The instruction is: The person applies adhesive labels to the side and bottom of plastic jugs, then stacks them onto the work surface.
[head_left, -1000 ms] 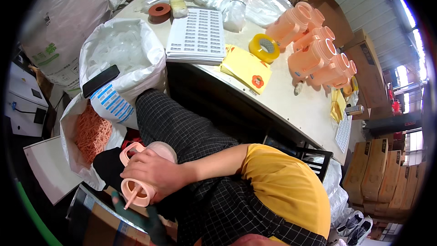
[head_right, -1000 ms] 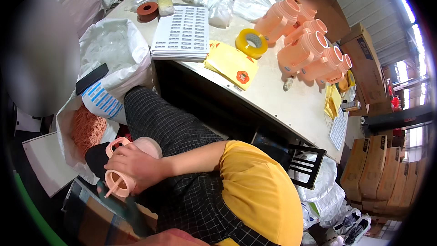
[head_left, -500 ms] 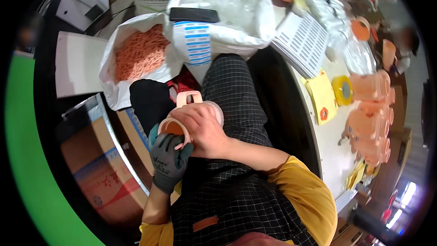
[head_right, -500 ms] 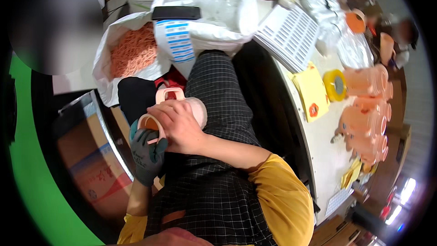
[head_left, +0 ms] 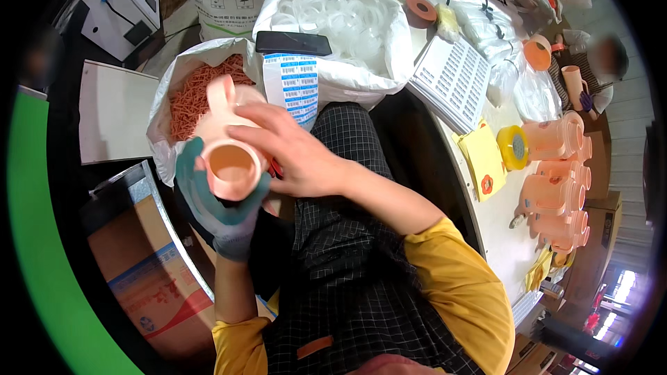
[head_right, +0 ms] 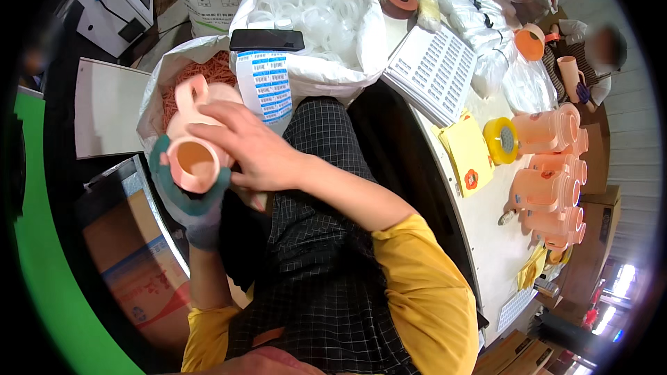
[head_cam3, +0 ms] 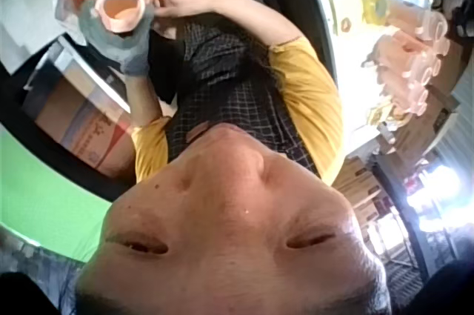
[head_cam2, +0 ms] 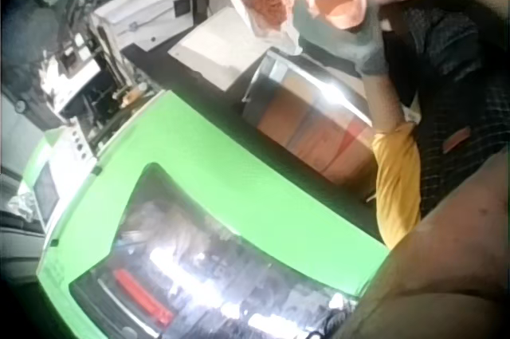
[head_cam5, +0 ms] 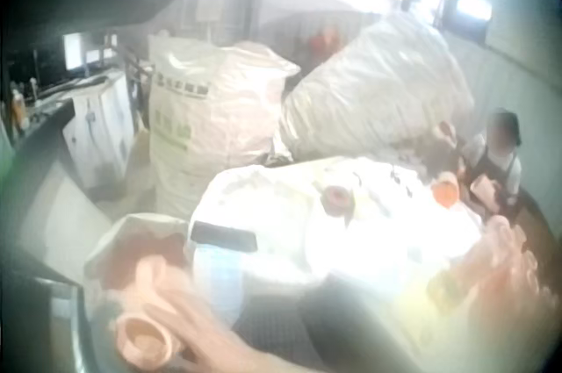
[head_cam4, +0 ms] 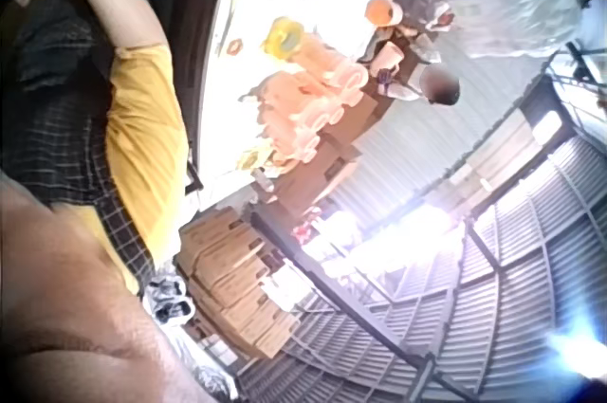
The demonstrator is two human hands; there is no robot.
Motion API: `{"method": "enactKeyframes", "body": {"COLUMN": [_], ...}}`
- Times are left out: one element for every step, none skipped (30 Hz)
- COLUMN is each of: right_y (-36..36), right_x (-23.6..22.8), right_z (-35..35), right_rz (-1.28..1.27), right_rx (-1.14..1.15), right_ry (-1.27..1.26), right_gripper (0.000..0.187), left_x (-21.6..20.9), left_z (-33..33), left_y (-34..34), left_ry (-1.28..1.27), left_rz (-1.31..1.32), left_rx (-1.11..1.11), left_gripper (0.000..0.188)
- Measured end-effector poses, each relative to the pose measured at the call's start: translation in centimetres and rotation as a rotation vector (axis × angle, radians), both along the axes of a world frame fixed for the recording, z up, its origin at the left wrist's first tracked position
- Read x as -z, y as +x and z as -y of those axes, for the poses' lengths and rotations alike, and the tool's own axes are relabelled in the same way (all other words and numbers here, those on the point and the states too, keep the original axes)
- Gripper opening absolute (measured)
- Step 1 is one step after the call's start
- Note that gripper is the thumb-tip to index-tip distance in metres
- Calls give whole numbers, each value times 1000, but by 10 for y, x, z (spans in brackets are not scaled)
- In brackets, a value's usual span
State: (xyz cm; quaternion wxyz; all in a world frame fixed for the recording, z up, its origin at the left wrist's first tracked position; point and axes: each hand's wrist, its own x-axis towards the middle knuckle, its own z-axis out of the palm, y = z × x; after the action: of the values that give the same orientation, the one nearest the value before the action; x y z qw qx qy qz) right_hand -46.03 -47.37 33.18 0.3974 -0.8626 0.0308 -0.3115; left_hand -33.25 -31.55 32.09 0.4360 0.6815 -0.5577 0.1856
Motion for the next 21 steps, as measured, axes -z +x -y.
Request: {"method": "enactKeyframes", "body": {"right_y": [-18, -38, -52, -62, -63, -54, -48, -38, -28, -15, -4, 7, 18, 26, 24, 25, 28, 26, 20, 16, 10], "right_x": [-2, -4, 1, 9, 7, 6, 10, 16, 17, 18, 25, 37, 48, 55, 58, 64, 62, 61, 56, 49, 41], "right_z": [9, 20, 33, 51, 70, 93, 124, 153, 173, 190, 207, 221, 229, 237, 247, 251, 246, 239, 231, 219, 206], "right_rz": [-49, -103, -129, -159, -199, -231, -200, -167, -211, -250, -246, -244, -243, -343, -444, -537, -429, -327, -241, -187, -135], "right_rx": [-29, -46, 52, 157, 329, 490, 569, 645, 678, 704, 732, 752, 764, 749, 733, 711, 701, 695, 690, 651, 611], "right_ry": [62, 120, 164, 212, 221, 231, 71, -86, -114, -142, -276, -404, -531, -615, -701, -782, -735, -685, -649, -385, -121], "right_gripper": [81, 78, 66, 55, 42, 29, 23, 17, 18, 18, 17, 15, 14, 14, 14, 14, 16, 18, 20, 23, 26], "left_x": [5, 10, 26, 6, 15, 20, 25, 27, 30, 40, 33, 25, 25, 23, 25, 28, 29, 27, 24, 22, 24], "left_z": [-3, -4, -16, -19, -24, -31, -34, -33, -33, -31, -27, -26, -25, -26, -22, -20, -18, -20, -18, -19, -19], "left_y": [-9, -19, -27, -42, -47, -53, -60, -73, -85, -91, -97, -102, -107, -107, -110, -109, -108, -102, -99, -97, -92], "left_ry": [-43, -91, -87, 70, 179, 240, 300, 260, 218, 70, 72, 82, 104, 138, 138, 145, 160, 192, 210, 235, 243], "left_rz": [-102, -210, -549, -636, -613, -562, -512, -511, -512, -348, -288, -232, -244, -253, -245, -231, -226, -209, -207, -207, -180], "left_rx": [44, 98, 214, 222, 249, 257, 279, 288, 299, 321, 311, 296, 314, 335, 351, 364, 354, 323, 302, 284, 279], "left_gripper": [101, 104, 108, 108, 108, 107, 105, 100, 96, 92, 92, 91, 89, 84, 83, 81, 81, 84, 87, 90, 93]}}
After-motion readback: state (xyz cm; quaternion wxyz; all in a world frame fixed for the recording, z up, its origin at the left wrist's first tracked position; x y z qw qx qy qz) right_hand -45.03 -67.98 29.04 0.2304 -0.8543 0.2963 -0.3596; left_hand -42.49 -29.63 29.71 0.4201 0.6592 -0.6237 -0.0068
